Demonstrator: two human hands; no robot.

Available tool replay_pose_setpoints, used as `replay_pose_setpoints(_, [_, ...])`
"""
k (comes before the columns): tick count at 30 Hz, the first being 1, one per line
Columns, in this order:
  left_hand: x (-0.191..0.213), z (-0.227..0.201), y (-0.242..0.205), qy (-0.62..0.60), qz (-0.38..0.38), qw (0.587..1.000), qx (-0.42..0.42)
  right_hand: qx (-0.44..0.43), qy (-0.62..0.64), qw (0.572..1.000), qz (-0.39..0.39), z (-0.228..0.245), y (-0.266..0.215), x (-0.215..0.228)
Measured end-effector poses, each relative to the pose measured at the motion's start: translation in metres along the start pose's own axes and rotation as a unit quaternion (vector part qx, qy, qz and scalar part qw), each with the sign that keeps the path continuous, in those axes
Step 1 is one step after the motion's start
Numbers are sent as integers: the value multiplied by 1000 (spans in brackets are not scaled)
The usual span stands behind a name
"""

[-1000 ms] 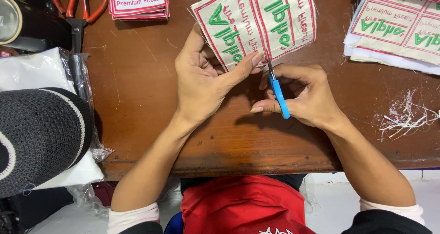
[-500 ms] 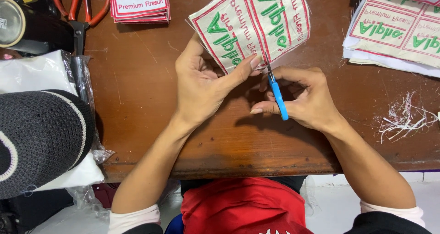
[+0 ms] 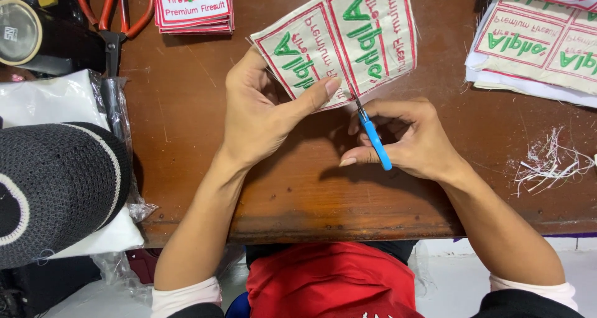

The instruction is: The person uses blue-handled scissors to cut small rectangular labels from a larger sheet. They trim the edges of the labels, stack the cut pieces, and occasionally wipe the table surface with a white cloth to remove debris.

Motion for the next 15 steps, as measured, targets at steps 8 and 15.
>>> replay_pose_setpoints(8, [-3,-1,-3,5,-15,1000,-8,-5,18,1000,-7,-6,0,0])
replay_pose_setpoints(15, [-5,2,-4,-52,-19,998,-4,9,5,1000,-15,-3,0,-1])
Point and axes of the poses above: each hand's wrist, its own y-axis towards the middle knuckle, its own x-axis out of the back of the hand, z = x × y, the point moved 2 cm from there along y, towards the middle knuckle
